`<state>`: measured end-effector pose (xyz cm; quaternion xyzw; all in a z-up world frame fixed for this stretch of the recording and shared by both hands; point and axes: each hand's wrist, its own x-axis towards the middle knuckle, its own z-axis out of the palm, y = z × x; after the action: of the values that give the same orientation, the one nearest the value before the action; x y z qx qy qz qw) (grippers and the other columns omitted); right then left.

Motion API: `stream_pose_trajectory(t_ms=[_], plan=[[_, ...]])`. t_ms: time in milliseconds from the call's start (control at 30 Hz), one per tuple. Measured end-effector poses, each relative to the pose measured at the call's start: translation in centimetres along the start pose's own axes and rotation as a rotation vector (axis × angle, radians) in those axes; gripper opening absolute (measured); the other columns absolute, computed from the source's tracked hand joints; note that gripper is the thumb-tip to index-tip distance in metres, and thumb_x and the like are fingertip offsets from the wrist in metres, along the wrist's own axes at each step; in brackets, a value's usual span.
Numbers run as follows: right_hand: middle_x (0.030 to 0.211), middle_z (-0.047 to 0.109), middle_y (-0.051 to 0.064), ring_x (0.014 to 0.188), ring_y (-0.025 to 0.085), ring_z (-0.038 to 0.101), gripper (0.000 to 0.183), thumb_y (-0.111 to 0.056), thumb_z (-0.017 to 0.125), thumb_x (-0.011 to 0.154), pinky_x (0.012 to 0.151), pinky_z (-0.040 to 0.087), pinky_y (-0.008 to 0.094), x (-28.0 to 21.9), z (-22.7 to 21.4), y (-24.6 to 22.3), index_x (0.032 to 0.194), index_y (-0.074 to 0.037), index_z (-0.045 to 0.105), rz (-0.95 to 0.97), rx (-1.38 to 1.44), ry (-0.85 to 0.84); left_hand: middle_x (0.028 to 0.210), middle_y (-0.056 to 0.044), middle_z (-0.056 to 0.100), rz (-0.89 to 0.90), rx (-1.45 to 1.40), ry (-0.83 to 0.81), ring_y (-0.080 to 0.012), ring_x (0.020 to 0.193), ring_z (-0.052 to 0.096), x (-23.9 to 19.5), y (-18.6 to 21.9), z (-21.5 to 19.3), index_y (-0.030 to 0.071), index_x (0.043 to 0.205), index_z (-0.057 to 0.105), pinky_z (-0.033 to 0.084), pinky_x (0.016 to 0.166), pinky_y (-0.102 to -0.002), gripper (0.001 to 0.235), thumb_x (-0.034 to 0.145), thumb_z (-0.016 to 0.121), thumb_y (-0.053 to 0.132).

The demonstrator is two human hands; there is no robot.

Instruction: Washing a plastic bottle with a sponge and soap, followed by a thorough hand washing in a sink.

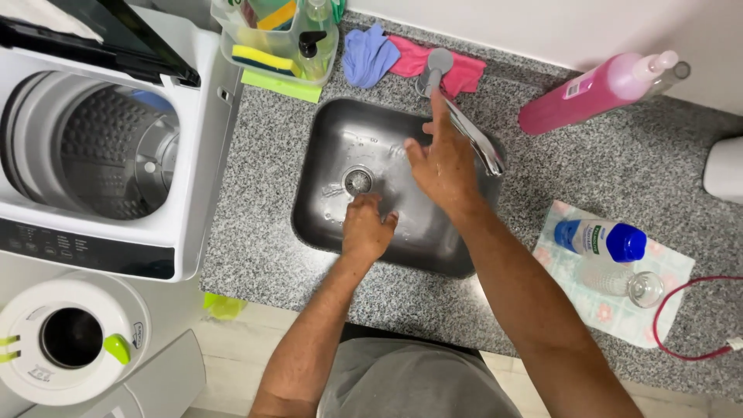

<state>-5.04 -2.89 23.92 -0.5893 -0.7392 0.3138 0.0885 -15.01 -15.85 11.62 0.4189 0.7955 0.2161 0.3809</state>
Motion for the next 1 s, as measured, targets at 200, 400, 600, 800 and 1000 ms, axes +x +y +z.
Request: stream_pose_trajectory(t_ms=[200,400,600,800,1000], plan=[[0.096,0.062,0.001,0.073,0.015,0.063,0.034,-0.020,0.083,0.085,0.068,0.057,0.027,-4.8,-0.1,2.3,0.114,-0.008,0.071,-0.618,0.104,0.614,0.112,-0.023,0.065,0.517,0.223,0.342,-0.0425,0.114,0.062,-1.7,2.3,-3.7,-0.004,0.111,0.068,0.051,0.100,-0.048,0.045,0.073,0.084,0.012],[0.063,0.051,0.000,0.060,0.025,0.055,0.037,-0.020,0.077,0.087,0.060,0.048,0.034,-7.7,8.0,10.1,0.061,-0.018,0.051,-0.653,-0.059,0.694,0.069,-0.003,0.050,0.797,0.193,0.521,-0.0263,0.064,0.060,-0.5,-1.3,-2.0,0.013,0.064,0.048,0.052,0.057,-0.033,0.028,0.066,0.073,0.001],[0.162,0.027,0.035,0.148,0.047,0.036,0.078,-0.005,0.075,0.082,0.119,0.037,0.059,-10.6,7.3,7.5,0.154,-0.015,0.048,0.101,-0.062,-0.379,0.168,-0.029,0.012,0.109,0.426,-0.348,-0.0557,0.152,0.014,-4.0,2.6,-7.4,0.015,0.163,0.029,0.033,0.114,-0.071,0.106,0.073,0.081,-0.005],[0.102,0.063,0.009,0.096,0.032,0.069,0.046,-0.013,0.087,0.070,0.083,0.056,0.042,-11.2,8.4,10.2,0.112,-0.012,0.069,-0.244,0.038,0.246,0.110,-0.019,0.058,0.545,0.346,0.210,-0.0432,0.106,0.061,-1.8,-2.5,-4.0,0.002,0.103,0.062,0.053,0.092,-0.048,0.052,0.057,0.087,0.002],[0.061,0.045,-0.009,0.057,0.017,0.055,0.040,-0.016,0.077,0.087,0.056,0.045,0.026,-10.7,9.4,11.8,0.061,-0.022,0.047,-0.400,0.085,0.522,0.063,0.000,0.049,0.812,0.317,0.397,-0.0247,0.055,0.060,-3.5,-0.8,-4.5,0.017,0.063,0.044,0.052,0.052,-0.035,0.032,0.064,0.074,0.008]])
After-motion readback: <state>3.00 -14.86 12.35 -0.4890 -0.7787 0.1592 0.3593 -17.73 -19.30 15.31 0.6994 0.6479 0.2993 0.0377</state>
